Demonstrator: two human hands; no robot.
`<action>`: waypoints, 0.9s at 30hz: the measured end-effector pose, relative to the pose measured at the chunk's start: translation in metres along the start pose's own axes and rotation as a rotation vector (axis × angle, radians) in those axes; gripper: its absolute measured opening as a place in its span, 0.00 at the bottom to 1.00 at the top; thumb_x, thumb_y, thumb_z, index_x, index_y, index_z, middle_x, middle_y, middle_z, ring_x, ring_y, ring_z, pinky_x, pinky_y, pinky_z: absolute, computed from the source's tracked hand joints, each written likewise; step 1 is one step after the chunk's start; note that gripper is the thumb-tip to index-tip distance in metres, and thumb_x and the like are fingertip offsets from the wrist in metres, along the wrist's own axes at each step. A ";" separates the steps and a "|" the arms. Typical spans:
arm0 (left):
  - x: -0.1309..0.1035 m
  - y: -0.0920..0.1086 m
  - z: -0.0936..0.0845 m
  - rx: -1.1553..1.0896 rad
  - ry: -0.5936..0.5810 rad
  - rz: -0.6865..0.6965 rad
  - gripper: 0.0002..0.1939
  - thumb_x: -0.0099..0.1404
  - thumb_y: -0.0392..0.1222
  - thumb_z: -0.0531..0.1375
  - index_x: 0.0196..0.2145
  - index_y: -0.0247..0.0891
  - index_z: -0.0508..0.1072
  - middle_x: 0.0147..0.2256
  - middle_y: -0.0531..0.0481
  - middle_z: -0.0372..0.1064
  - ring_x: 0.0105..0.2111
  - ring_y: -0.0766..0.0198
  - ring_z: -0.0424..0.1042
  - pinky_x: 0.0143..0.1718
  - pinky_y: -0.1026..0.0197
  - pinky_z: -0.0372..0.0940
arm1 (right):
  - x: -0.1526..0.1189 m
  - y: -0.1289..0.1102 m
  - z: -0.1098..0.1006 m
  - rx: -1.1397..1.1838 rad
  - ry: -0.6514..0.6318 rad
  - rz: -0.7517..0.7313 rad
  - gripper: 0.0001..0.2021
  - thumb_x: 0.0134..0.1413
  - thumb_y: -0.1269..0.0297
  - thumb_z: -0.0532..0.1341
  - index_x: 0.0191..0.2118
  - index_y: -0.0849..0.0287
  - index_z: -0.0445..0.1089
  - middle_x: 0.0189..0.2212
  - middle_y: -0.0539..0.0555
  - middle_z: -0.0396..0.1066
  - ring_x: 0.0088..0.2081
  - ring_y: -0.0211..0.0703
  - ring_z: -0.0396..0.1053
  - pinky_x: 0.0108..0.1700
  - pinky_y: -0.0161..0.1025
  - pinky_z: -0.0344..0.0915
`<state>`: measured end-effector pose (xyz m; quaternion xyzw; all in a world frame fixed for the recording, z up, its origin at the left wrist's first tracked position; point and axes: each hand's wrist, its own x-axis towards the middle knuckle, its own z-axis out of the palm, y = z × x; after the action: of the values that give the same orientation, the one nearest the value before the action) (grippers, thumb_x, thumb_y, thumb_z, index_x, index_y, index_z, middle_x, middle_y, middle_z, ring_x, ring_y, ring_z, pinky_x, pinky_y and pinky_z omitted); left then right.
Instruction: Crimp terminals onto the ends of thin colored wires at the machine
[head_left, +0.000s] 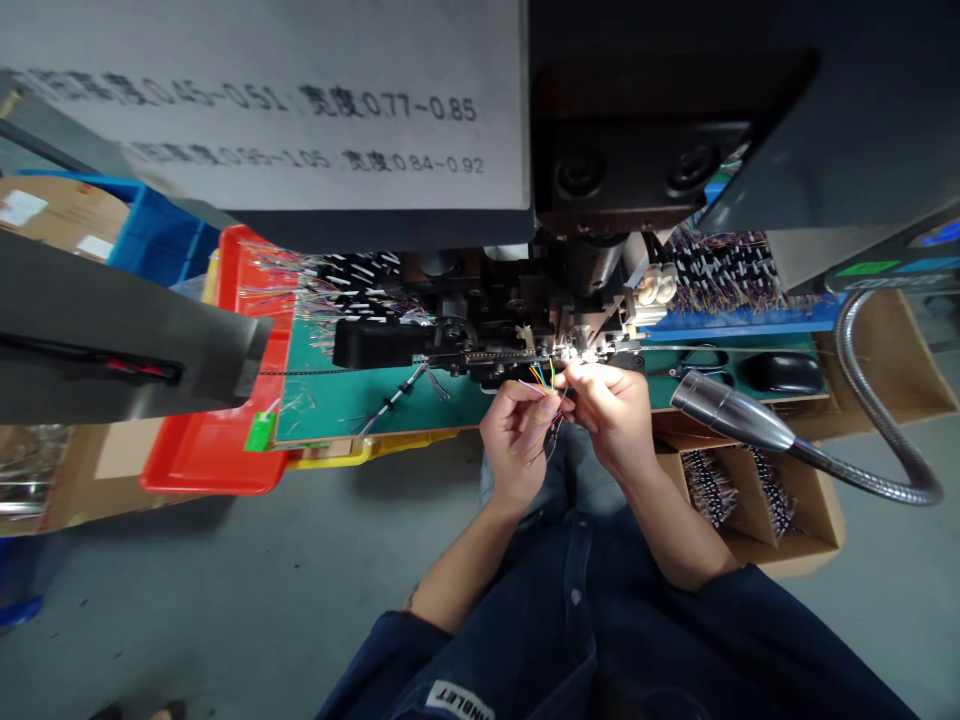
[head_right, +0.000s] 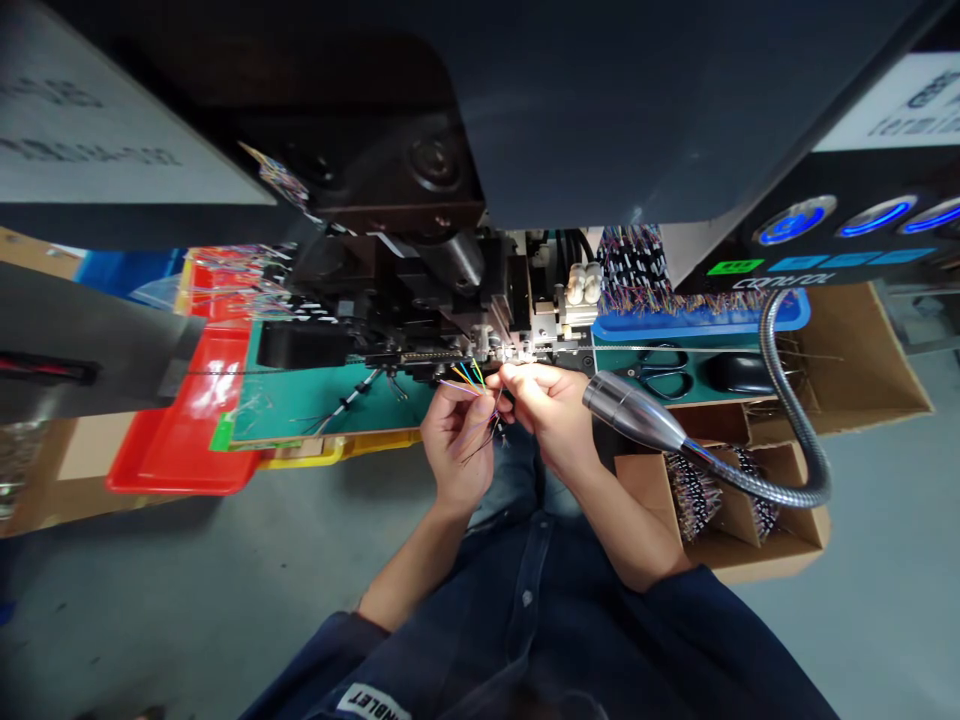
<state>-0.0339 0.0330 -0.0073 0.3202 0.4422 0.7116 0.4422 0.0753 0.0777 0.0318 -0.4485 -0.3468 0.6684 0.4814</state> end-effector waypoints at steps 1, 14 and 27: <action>0.000 0.000 0.000 0.004 0.001 0.002 0.13 0.77 0.49 0.76 0.40 0.41 0.79 0.35 0.52 0.82 0.32 0.63 0.83 0.38 0.60 0.81 | 0.000 0.001 0.000 0.001 -0.001 -0.003 0.21 0.62 0.42 0.78 0.33 0.57 0.86 0.17 0.47 0.67 0.21 0.37 0.60 0.26 0.40 0.63; -0.002 0.002 -0.004 -0.017 -0.067 -0.029 0.12 0.79 0.48 0.74 0.41 0.42 0.79 0.32 0.54 0.78 0.30 0.66 0.78 0.36 0.63 0.77 | -0.003 -0.005 -0.009 -0.202 -0.091 -0.149 0.25 0.65 0.36 0.77 0.43 0.57 0.90 0.18 0.46 0.66 0.21 0.40 0.63 0.25 0.40 0.67; -0.007 -0.003 -0.003 -0.042 -0.095 -0.083 0.14 0.81 0.53 0.72 0.42 0.44 0.77 0.31 0.57 0.73 0.26 0.67 0.74 0.33 0.62 0.77 | -0.008 -0.010 -0.016 -0.335 -0.173 -0.202 0.19 0.75 0.44 0.71 0.47 0.55 0.92 0.24 0.51 0.76 0.22 0.39 0.68 0.24 0.38 0.69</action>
<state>-0.0324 0.0263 -0.0116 0.3259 0.4186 0.6857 0.4985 0.0941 0.0736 0.0372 -0.4264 -0.5362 0.5858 0.4330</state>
